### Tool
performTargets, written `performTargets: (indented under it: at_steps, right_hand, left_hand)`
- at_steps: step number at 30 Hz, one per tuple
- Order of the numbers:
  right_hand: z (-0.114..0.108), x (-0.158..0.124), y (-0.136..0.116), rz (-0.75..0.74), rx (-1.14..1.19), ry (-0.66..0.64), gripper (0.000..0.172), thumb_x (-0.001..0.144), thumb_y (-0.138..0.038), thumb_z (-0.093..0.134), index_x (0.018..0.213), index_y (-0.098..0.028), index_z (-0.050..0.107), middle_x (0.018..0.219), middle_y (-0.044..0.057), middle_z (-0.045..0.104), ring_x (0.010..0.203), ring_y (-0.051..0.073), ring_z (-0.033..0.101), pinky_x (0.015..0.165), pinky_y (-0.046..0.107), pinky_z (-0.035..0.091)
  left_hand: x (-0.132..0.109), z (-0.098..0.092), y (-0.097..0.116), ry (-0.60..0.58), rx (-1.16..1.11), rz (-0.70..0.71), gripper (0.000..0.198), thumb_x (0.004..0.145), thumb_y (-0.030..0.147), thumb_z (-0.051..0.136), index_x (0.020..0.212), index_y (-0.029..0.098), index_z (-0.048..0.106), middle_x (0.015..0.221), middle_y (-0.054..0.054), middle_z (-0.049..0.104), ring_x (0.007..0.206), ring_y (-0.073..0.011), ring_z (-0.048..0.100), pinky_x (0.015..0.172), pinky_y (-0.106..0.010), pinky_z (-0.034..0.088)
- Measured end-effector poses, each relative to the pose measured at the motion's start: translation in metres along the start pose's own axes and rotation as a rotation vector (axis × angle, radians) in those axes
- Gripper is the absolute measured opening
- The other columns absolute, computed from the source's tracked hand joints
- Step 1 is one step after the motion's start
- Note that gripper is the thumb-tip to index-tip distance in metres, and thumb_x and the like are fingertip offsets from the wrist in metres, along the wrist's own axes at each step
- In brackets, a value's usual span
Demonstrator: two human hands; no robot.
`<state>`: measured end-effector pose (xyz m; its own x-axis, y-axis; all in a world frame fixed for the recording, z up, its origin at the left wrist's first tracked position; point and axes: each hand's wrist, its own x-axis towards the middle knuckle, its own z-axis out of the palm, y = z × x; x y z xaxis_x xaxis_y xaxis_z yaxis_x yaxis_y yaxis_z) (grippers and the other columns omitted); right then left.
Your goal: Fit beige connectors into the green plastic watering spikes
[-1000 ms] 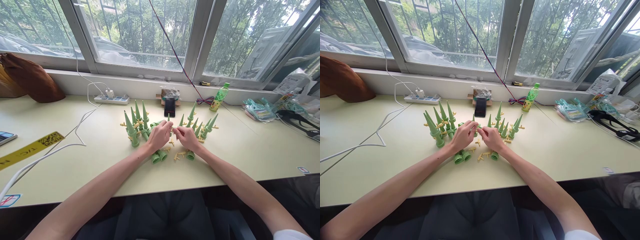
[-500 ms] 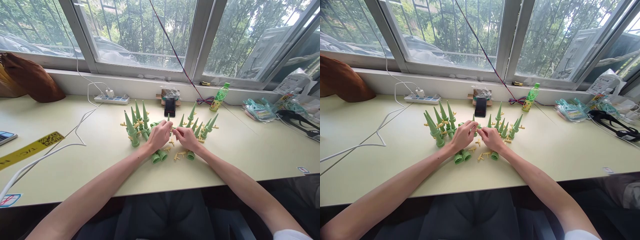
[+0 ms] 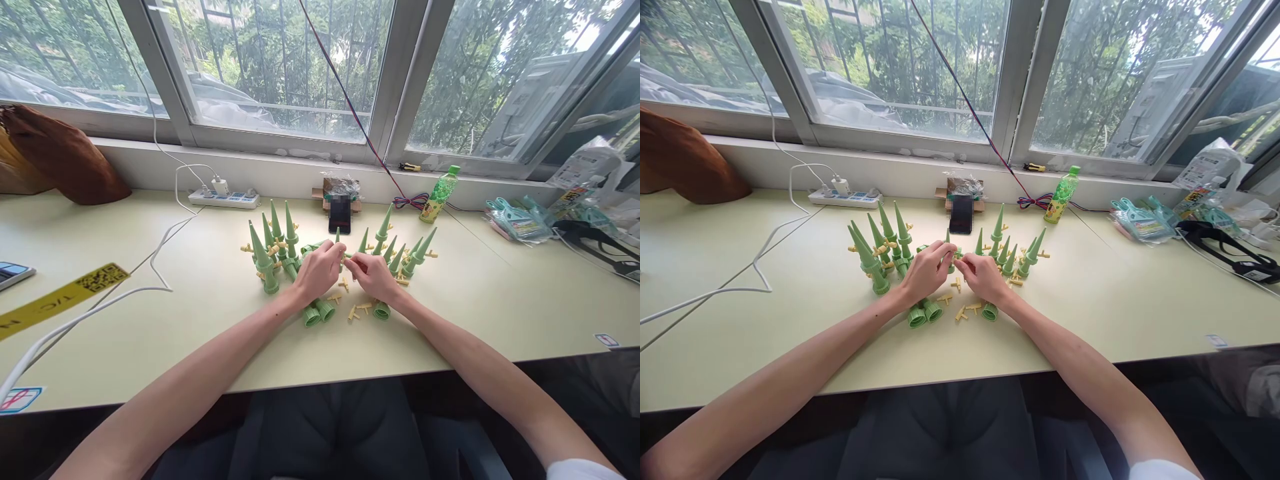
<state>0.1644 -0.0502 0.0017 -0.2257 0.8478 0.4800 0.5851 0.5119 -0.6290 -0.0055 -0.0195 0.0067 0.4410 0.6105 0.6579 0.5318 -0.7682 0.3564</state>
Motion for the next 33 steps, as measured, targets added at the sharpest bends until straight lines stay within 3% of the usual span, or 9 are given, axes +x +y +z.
performTargets:
  at_steps: [8, 14, 23, 33]
  right_hand:
    - [-0.0006, 0.0, -0.0008, 0.025, 0.002, -0.009, 0.049, 0.098, -0.052, 0.04, 0.066, -0.018, 0.056, 0.052, 0.0, 0.053, 0.048, 0.012, 0.043, 0.051, 0.026, 0.033]
    - [-0.0014, -0.0005, -0.0027, 0.004, 0.031, 0.023, 0.034, 0.091, -0.051, 0.054, 0.084, -0.018, 0.058, 0.064, -0.001, 0.059, 0.05, 0.011, 0.041, 0.051, 0.025, 0.033]
    - [-0.0001, -0.0002, 0.0012, 0.01, -0.016, -0.012, 0.043, 0.096, -0.046, 0.046, 0.063, -0.019, 0.046, 0.053, -0.002, 0.048, 0.05, 0.01, 0.037, 0.051, 0.025, 0.029]
    - [-0.0008, 0.0, 0.0007, 0.03, 0.01, -0.013, 0.042, 0.097, -0.043, 0.044, 0.064, -0.018, 0.05, 0.05, -0.003, 0.044, 0.048, 0.011, 0.038, 0.049, 0.026, 0.026]
  left_hand:
    - [-0.0008, 0.0008, -0.001, -0.01, -0.008, 0.005, 0.017, 0.096, 0.016, 0.041, 0.099, 0.018, 0.057, 0.087, -0.004, 0.06, 0.062, -0.0114, 0.052, 0.057, -0.024, 0.041]
    - [0.0003, 0.0003, -0.0004, 0.005, 0.028, -0.038, 0.018, 0.096, 0.017, 0.041, 0.098, 0.018, 0.058, 0.086, -0.005, 0.059, 0.059, -0.0114, 0.049, 0.056, -0.024, 0.04]
    - [-0.0002, -0.0011, -0.0005, -0.055, 0.019, -0.018, 0.024, 0.094, 0.013, 0.038, 0.104, 0.018, 0.06, 0.079, -0.003, 0.052, 0.056, -0.0103, 0.043, 0.052, -0.022, 0.035]
    - [-0.0004, 0.001, -0.0054, -0.076, -0.07, -0.005, 0.031, 0.09, 0.007, 0.038, 0.105, 0.017, 0.063, 0.083, -0.003, 0.051, 0.06, -0.0099, 0.048, 0.056, -0.023, 0.04]
